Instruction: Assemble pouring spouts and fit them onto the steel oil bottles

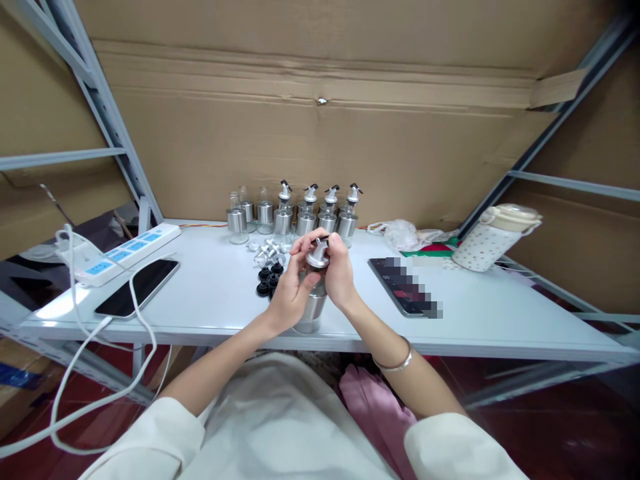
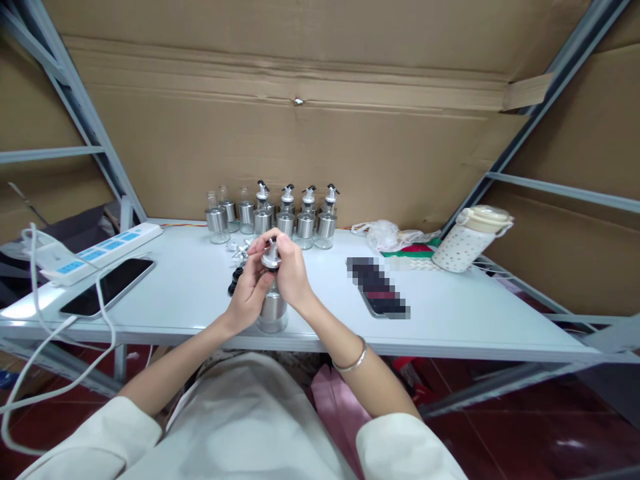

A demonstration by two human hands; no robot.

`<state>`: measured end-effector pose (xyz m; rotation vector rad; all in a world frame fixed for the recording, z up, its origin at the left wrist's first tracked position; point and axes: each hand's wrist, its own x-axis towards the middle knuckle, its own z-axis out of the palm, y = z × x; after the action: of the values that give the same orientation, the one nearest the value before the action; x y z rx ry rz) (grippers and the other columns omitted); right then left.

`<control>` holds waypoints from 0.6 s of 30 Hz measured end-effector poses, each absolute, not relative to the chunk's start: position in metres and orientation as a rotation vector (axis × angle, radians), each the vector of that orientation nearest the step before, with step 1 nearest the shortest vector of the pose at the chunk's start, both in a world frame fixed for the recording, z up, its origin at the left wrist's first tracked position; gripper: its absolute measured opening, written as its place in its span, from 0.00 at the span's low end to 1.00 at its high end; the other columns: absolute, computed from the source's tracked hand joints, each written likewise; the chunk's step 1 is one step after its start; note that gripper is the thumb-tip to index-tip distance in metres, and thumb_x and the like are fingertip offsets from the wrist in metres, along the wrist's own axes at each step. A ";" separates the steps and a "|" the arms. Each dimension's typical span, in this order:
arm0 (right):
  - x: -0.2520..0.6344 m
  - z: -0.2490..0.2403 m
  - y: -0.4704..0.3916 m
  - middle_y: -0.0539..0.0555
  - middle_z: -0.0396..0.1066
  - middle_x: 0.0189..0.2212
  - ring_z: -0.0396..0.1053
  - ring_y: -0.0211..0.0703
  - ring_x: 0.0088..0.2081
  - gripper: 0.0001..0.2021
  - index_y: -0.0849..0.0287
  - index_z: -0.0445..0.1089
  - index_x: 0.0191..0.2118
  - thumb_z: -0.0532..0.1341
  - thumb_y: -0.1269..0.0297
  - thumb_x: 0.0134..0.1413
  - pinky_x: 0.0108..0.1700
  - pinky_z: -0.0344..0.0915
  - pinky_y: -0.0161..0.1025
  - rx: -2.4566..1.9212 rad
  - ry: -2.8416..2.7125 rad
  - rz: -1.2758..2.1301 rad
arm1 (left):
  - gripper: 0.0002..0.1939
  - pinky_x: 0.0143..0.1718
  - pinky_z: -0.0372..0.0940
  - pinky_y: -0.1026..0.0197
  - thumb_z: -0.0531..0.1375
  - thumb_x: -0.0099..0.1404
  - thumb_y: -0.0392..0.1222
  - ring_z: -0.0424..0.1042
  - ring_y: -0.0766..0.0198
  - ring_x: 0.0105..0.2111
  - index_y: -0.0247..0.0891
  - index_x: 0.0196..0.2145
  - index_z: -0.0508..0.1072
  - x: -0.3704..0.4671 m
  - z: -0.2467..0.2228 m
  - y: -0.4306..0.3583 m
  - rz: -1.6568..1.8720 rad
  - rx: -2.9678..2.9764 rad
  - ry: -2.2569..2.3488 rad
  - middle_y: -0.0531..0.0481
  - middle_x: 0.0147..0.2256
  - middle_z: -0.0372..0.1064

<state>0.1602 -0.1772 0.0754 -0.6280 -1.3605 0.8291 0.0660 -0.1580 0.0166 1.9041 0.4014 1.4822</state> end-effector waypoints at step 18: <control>0.211 0.104 -0.109 0.49 0.68 0.29 0.65 0.36 0.31 0.14 0.54 0.60 0.36 0.49 0.49 0.57 0.36 0.60 0.36 -0.708 -1.170 0.419 | 0.23 0.51 0.62 0.50 0.55 0.64 0.57 0.68 0.57 0.47 0.42 0.50 0.59 0.028 0.127 -0.070 1.807 2.018 0.411 0.44 0.45 0.66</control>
<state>0.2105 -0.1092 0.1037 -0.7076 -1.1703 0.4192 0.0284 -0.0696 0.1268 2.0175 0.4107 1.8067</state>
